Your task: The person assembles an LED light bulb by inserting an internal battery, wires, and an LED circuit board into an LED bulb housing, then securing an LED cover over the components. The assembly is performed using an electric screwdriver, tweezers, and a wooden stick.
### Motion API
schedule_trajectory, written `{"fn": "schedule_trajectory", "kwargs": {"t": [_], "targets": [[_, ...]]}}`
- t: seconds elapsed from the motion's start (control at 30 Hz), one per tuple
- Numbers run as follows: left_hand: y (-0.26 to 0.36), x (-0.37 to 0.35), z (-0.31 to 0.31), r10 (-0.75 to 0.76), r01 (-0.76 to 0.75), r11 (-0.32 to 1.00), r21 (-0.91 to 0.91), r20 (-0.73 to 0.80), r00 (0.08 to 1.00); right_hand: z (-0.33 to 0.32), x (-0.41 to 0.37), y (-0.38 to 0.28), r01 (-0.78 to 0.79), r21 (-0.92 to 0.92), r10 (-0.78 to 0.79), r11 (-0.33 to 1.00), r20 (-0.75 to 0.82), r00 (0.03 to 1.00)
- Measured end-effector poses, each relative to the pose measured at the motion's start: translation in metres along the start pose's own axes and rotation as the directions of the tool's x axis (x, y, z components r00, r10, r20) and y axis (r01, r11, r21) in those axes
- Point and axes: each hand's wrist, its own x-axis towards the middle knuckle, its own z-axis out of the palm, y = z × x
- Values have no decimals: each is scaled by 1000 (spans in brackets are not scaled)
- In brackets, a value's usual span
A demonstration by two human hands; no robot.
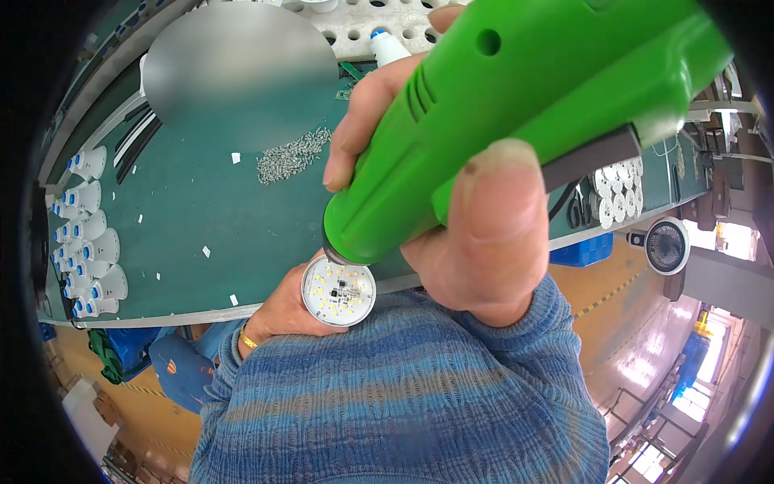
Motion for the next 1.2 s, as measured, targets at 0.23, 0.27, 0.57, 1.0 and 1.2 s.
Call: {"fn": "schedule_trajectory", "kwargs": {"t": [0.23,0.27,0.57,1.0,1.2], "targets": [[-1,-1,3,10,-11,1000,29,31,999,0,1,-3,-21,-10,21,1000,17,1000],[-2,-1,3,11,-12,999,35,40,999,0,1,-4,-20,-9,20,1000,30,999],[2,5,-5,160,-171,970,171,73,984,-7,14,-20,60,-37,-46,997,315,948],[11,7,-3,230,-232,950,208,34,973,-21,5,-34,68,-65,-52,996,223,973],[10,6,-2,247,-242,944,223,10,969,-25,6,-30,71,-78,-49,994,254,966]]}}
